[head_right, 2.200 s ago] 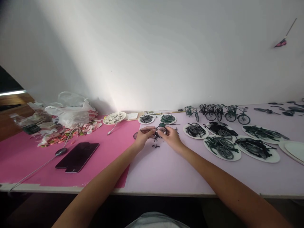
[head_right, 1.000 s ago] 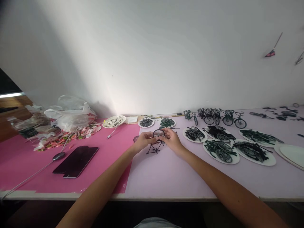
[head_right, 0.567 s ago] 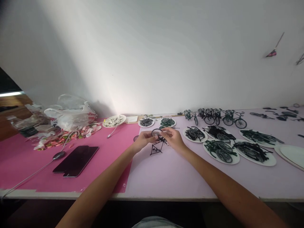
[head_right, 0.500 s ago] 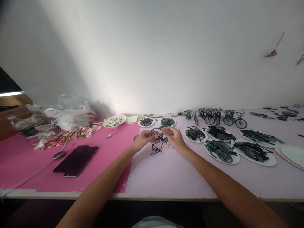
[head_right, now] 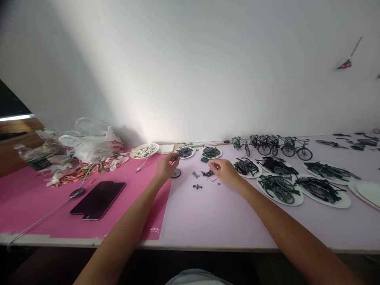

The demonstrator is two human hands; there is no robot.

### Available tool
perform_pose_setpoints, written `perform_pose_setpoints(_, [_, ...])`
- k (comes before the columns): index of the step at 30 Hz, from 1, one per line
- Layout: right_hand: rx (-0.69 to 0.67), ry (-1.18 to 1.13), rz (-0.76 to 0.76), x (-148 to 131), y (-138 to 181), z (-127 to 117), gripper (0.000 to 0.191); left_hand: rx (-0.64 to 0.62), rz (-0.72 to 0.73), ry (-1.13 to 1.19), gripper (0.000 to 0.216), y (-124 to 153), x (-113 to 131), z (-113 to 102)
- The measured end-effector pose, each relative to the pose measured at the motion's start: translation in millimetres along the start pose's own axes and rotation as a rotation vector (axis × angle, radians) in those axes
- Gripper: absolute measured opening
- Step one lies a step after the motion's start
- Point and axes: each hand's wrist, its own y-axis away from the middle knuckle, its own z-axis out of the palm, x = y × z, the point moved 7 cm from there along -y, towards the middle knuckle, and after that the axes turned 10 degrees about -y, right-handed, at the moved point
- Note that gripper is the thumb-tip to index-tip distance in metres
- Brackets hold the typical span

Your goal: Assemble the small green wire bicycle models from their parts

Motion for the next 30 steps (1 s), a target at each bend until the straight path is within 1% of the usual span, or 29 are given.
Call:
perform_pose_setpoints(3, [-0.048, -0.017, 0.034, 6.7, 3.2, 9.1, 0.043, -0.040, 0.008, -0.052, 0.020, 2.8, -1.1, 7.3])
perform_pose_setpoints(5, [-0.065, -0.020, 0.039, 10.6, 3.8, 13.0, 0.043, -0.054, 0.023, -0.056, 0.019, 6.2, 2.2, 13.3])
perform_pose_setpoints(8, [-0.125, 0.000, 0.030, 13.8, 3.6, 19.8, 0.043, -0.081, 0.041, -0.078, 0.017, 12.0, 7.9, 22.1])
perform_pose_setpoints(12, [-0.199, 0.017, 0.065, 17.8, 6.1, 29.1, 0.035, -0.117, 0.075, -0.086, 0.016, 18.0, 13.8, 31.2])
perform_pose_setpoints(16, [-0.208, 0.075, 0.083, 21.4, 12.0, 38.7, 0.030, -0.111, 0.098, -0.060, 0.015, 20.4, 16.0, 35.7])
perform_pose_setpoints(18, [-0.218, 0.129, 0.054, 19.4, 15.4, 46.5, 0.031, -0.117, 0.098, -0.054, 0.015, 21.1, 15.5, 39.1])
perform_pose_setpoints(21, [-0.258, 0.226, -0.051, 8.2, 19.8, 62.3, 0.033, -0.151, 0.084, -0.078, 0.014, 23.0, 13.2, 47.8])
perform_pose_setpoints(24, [-0.319, 0.375, -0.130, -3.3, 22.3, 78.0, 0.039, -0.148, 0.023, -0.057, 0.014, 25.5, 9.3, 55.3])
perform_pose_setpoints(27, [-0.398, 0.542, -0.142, -7.9, 22.4, 88.2, 0.041, -0.115, -0.025, -0.020, 0.011, 27.9, 8.7, 59.2])
perform_pose_setpoints(30, [-0.453, 0.646, -0.124, -8.8, 20.6, 90.8, 0.041, -0.111, -0.030, 0.006, 0.009, 29.7, 11.9, 61.8])
